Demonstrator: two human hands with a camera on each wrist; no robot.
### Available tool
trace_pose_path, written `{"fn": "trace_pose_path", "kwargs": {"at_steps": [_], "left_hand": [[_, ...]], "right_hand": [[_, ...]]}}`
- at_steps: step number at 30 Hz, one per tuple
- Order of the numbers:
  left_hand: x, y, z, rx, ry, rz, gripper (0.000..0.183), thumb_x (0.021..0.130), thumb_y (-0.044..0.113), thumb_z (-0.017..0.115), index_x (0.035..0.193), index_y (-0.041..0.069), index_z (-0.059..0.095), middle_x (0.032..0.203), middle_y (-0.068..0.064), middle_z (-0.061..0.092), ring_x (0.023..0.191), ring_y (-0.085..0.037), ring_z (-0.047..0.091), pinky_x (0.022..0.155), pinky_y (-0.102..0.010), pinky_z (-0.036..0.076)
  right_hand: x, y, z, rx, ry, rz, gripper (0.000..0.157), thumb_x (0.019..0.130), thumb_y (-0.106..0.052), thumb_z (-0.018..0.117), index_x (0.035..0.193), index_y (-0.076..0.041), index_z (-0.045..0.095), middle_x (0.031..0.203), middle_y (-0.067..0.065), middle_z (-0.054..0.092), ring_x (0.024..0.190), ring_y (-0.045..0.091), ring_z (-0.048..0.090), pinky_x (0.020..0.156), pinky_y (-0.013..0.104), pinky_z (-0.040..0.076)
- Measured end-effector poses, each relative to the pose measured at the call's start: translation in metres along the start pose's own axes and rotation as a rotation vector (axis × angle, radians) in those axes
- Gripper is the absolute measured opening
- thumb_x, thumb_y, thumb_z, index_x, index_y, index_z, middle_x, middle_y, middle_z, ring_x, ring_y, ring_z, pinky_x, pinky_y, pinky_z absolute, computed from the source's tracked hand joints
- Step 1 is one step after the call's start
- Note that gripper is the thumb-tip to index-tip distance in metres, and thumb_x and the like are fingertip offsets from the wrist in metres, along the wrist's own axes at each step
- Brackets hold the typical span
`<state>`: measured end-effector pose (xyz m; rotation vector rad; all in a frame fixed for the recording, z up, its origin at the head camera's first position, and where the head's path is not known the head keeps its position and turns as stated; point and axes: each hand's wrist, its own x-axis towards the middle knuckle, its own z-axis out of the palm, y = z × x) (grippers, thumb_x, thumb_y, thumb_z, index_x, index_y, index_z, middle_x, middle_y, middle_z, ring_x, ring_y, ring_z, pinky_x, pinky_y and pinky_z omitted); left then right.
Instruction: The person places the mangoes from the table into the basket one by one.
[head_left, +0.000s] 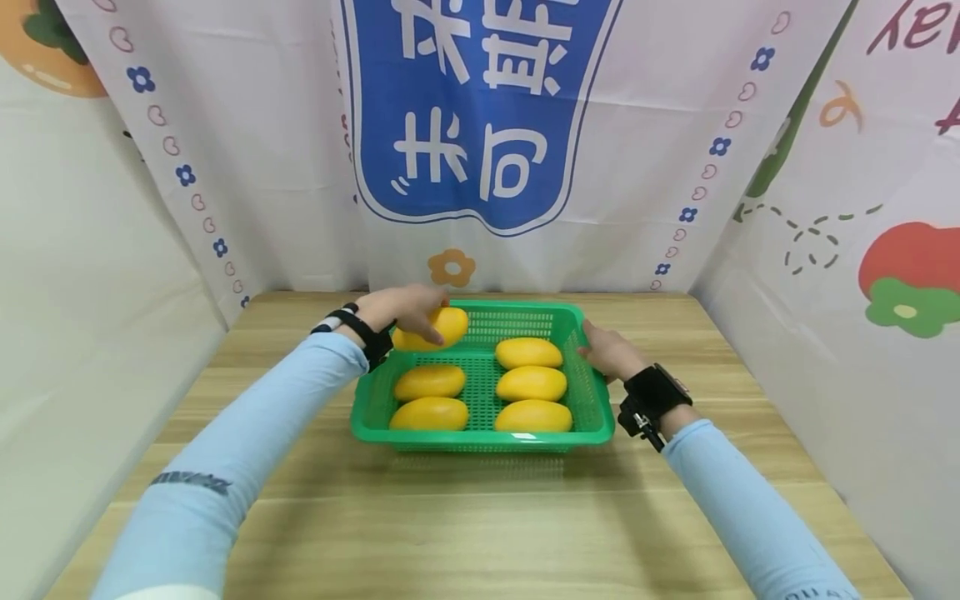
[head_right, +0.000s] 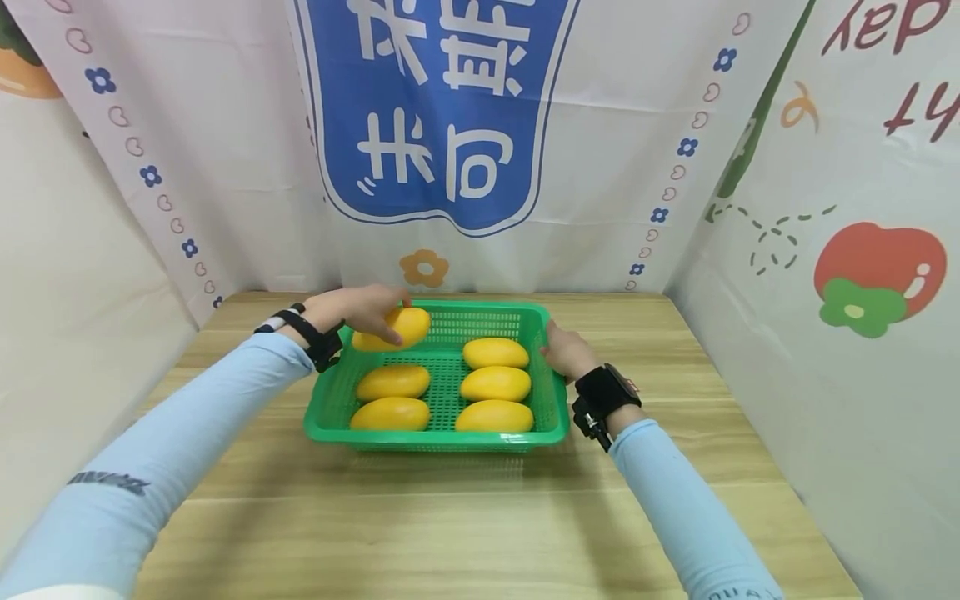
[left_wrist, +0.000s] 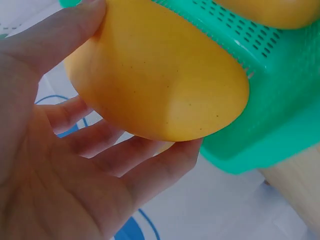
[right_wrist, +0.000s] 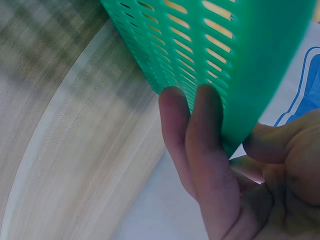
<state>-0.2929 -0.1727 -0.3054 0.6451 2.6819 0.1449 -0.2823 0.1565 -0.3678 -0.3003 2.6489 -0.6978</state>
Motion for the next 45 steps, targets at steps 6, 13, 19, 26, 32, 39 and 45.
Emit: {"fn": "trace_pose_path", "kwargs": {"at_steps": [6, 13, 19, 26, 32, 39, 45], "left_hand": [[0.020, 0.000, 0.010, -0.003, -0.029, -0.023, 0.063, 0.085, 0.032, 0.067, 0.135, 0.003, 0.039, 0.129, -0.016, 0.051, 0.115, -0.028, 0.049, 0.099, -0.043, 0.041], [0.037, 0.001, 0.024, 0.058, -0.062, -0.056, 0.063, 0.085, 0.028, 0.068, 0.135, 0.001, 0.041, 0.132, -0.017, 0.050, 0.119, -0.031, 0.048, 0.101, -0.044, 0.041], [0.045, 0.004, 0.030, 0.030, -0.084, -0.126, 0.064, 0.084, 0.026, 0.070, 0.135, 0.004, 0.039, 0.135, -0.016, 0.048, 0.122, -0.032, 0.046, 0.101, -0.047, 0.040], [0.050, 0.005, 0.038, 0.024, -0.105, -0.199, 0.080, 0.085, 0.027, 0.068, 0.148, 0.010, 0.022, 0.150, -0.016, 0.028, 0.135, -0.036, 0.029, 0.108, -0.052, 0.031], [0.052, 0.005, 0.042, 0.030, -0.118, -0.242, 0.077, 0.086, 0.022, 0.067, 0.148, 0.010, 0.022, 0.151, -0.017, 0.025, 0.137, -0.036, 0.026, 0.109, -0.051, 0.029], [0.050, 0.009, 0.049, 0.064, -0.108, -0.269, 0.061, 0.090, 0.016, 0.062, 0.143, 0.009, 0.033, 0.147, -0.018, 0.033, 0.133, -0.036, 0.032, 0.106, -0.051, 0.034], [0.050, 0.007, 0.055, 0.115, -0.107, -0.245, 0.058, 0.088, 0.023, 0.065, 0.138, 0.009, 0.041, 0.142, -0.019, 0.040, 0.130, -0.038, 0.037, 0.104, -0.053, 0.035]], "right_hand": [[0.001, 0.002, 0.001, -0.012, 0.005, 0.013, 0.063, 0.101, -0.016, 0.037, 0.149, -0.005, -0.003, 0.143, 0.031, 0.030, 0.068, 0.020, 0.060, 0.057, 0.031, 0.056], [0.002, 0.002, 0.001, -0.002, 0.019, 0.011, 0.063, 0.101, -0.017, 0.038, 0.149, -0.006, -0.002, 0.141, 0.031, 0.033, 0.065, 0.019, 0.060, 0.058, 0.032, 0.056], [0.001, 0.003, -0.001, 0.004, 0.025, 0.012, 0.064, 0.101, -0.017, 0.038, 0.149, -0.007, -0.003, 0.137, 0.031, 0.038, 0.065, 0.019, 0.060, 0.058, 0.033, 0.056], [0.001, 0.002, -0.002, 0.009, 0.021, 0.005, 0.064, 0.101, -0.015, 0.037, 0.149, -0.005, -0.004, 0.137, 0.032, 0.037, 0.063, 0.020, 0.060, 0.060, 0.036, 0.057], [0.001, 0.002, -0.002, 0.007, 0.019, 0.004, 0.063, 0.101, -0.016, 0.037, 0.149, -0.005, -0.003, 0.138, 0.031, 0.037, 0.063, 0.019, 0.059, 0.061, 0.036, 0.057], [0.001, 0.002, -0.002, 0.009, 0.025, 0.022, 0.064, 0.101, -0.017, 0.037, 0.149, -0.007, -0.003, 0.137, 0.031, 0.038, 0.063, 0.019, 0.059, 0.059, 0.034, 0.056], [0.002, 0.004, 0.000, 0.007, 0.021, 0.012, 0.063, 0.101, -0.017, 0.037, 0.149, -0.006, -0.003, 0.137, 0.032, 0.038, 0.064, 0.019, 0.060, 0.059, 0.035, 0.057]]}}
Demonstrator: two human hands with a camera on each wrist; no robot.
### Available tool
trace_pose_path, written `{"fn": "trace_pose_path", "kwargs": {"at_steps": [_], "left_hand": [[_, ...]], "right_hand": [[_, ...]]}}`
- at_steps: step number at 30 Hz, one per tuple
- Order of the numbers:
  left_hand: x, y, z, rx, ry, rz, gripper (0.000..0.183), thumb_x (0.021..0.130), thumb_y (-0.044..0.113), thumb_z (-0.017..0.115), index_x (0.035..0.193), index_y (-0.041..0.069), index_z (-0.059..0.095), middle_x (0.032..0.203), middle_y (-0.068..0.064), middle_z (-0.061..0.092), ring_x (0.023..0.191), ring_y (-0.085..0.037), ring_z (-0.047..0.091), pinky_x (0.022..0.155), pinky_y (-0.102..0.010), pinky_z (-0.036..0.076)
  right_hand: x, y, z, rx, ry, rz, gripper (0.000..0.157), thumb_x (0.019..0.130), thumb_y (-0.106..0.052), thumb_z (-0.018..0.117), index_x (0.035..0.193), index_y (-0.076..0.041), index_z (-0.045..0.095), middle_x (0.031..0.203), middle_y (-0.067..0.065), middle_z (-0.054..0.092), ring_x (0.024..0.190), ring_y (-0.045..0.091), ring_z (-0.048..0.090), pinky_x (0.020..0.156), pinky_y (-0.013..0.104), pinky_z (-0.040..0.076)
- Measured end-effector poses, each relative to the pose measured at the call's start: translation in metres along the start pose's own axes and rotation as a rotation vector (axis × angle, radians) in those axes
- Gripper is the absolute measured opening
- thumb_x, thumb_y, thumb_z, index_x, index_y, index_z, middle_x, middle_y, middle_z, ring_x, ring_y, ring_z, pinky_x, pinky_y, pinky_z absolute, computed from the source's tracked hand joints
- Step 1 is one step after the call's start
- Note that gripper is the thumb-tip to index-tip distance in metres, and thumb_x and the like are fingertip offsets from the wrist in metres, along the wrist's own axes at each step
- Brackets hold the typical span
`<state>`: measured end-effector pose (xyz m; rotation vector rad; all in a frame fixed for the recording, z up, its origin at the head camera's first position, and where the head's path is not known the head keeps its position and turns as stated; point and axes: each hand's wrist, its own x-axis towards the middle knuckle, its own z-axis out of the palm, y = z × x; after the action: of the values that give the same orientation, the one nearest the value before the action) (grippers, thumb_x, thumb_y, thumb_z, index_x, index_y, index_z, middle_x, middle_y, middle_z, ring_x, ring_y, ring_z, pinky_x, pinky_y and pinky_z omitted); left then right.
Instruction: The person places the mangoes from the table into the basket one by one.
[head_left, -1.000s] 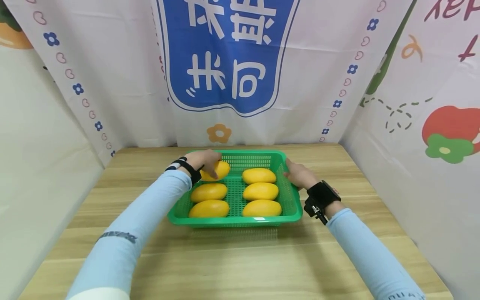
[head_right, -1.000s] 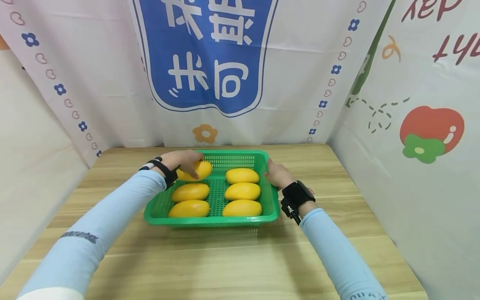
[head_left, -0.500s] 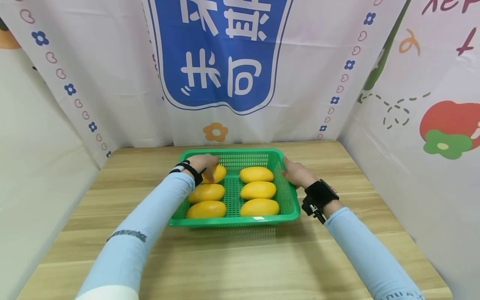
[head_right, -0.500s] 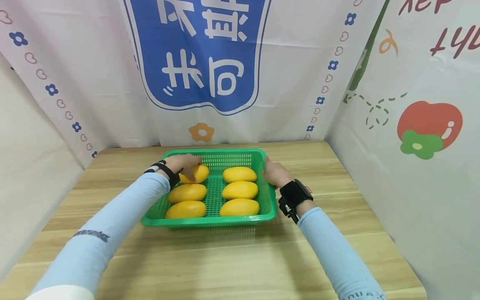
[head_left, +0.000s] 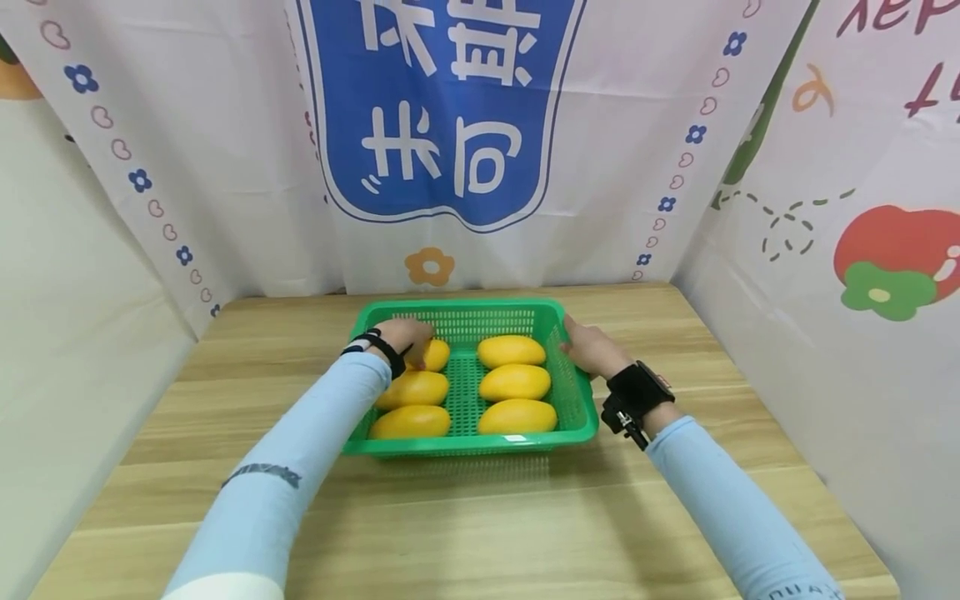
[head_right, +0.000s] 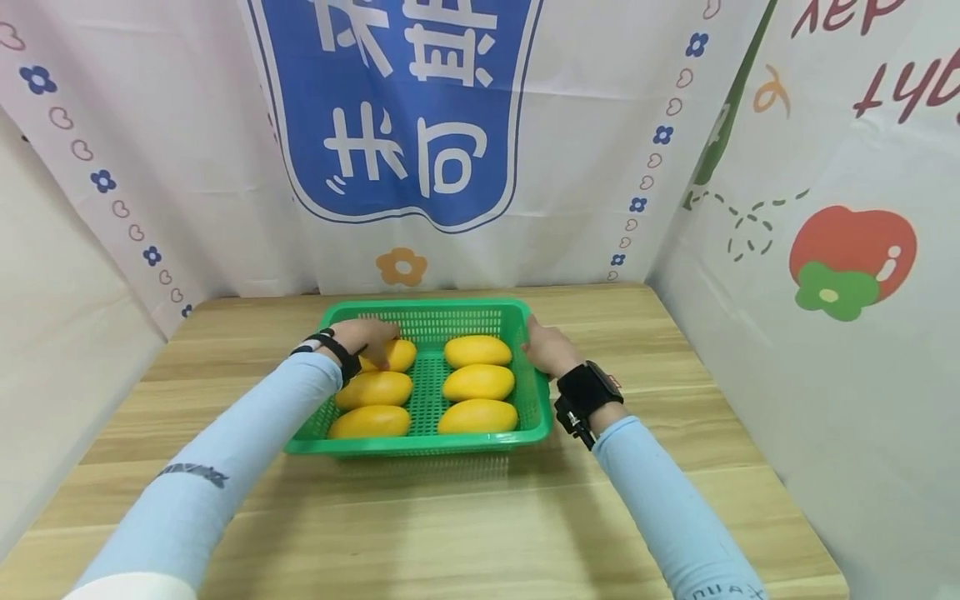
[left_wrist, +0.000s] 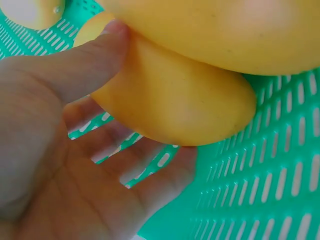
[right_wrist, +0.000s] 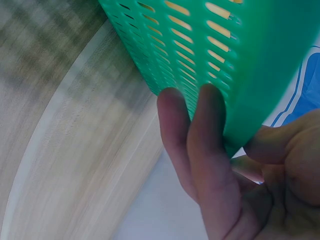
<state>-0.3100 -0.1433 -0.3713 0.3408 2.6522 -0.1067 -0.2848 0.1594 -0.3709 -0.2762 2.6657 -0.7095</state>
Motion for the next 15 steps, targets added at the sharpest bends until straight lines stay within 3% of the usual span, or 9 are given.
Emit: {"fn": "trace_pose_path", "kwargs": {"at_steps": [4, 10, 13, 15], "left_hand": [[0.002, -0.003, 0.000, -0.021, 0.022, 0.058, 0.052, 0.089, 0.022, 0.063, 0.135, 0.006, 0.044, 0.139, -0.021, 0.043, 0.127, -0.039, 0.039, 0.102, -0.051, 0.037], [-0.004, -0.007, -0.008, -0.074, 0.018, 0.154, 0.054, 0.096, 0.027, 0.051, 0.141, 0.003, 0.034, 0.142, -0.021, 0.039, 0.133, -0.037, 0.033, 0.110, -0.050, 0.028], [-0.016, -0.010, -0.015, -0.145, 0.073, 0.231, 0.053, 0.096, 0.027, 0.052, 0.140, 0.003, 0.036, 0.142, -0.019, 0.040, 0.132, -0.036, 0.035, 0.110, -0.049, 0.029], [-0.029, -0.014, -0.021, -0.219, 0.159, 0.293, 0.051, 0.094, 0.025, 0.054, 0.138, 0.002, 0.038, 0.140, -0.020, 0.042, 0.129, -0.035, 0.039, 0.107, -0.049, 0.033]], "right_hand": [[0.003, 0.002, -0.001, 0.002, -0.003, 0.009, 0.063, 0.101, -0.017, 0.037, 0.149, -0.007, -0.003, 0.137, 0.031, 0.037, 0.065, 0.020, 0.059, 0.058, 0.034, 0.056], [0.004, 0.010, -0.005, 0.014, -0.002, 0.015, 0.063, 0.101, -0.019, 0.037, 0.149, -0.008, -0.002, 0.140, 0.030, 0.035, 0.068, 0.019, 0.058, 0.059, 0.030, 0.055], [0.002, 0.016, -0.007, -0.002, 0.006, -0.004, 0.063, 0.101, -0.019, 0.038, 0.149, -0.006, 0.000, 0.136, 0.030, 0.040, 0.068, 0.018, 0.057, 0.058, 0.027, 0.053], [0.000, 0.020, -0.008, -0.017, 0.014, -0.030, 0.063, 0.101, -0.019, 0.040, 0.149, -0.003, 0.002, 0.132, 0.031, 0.043, 0.068, 0.018, 0.058, 0.059, 0.026, 0.053]]}}
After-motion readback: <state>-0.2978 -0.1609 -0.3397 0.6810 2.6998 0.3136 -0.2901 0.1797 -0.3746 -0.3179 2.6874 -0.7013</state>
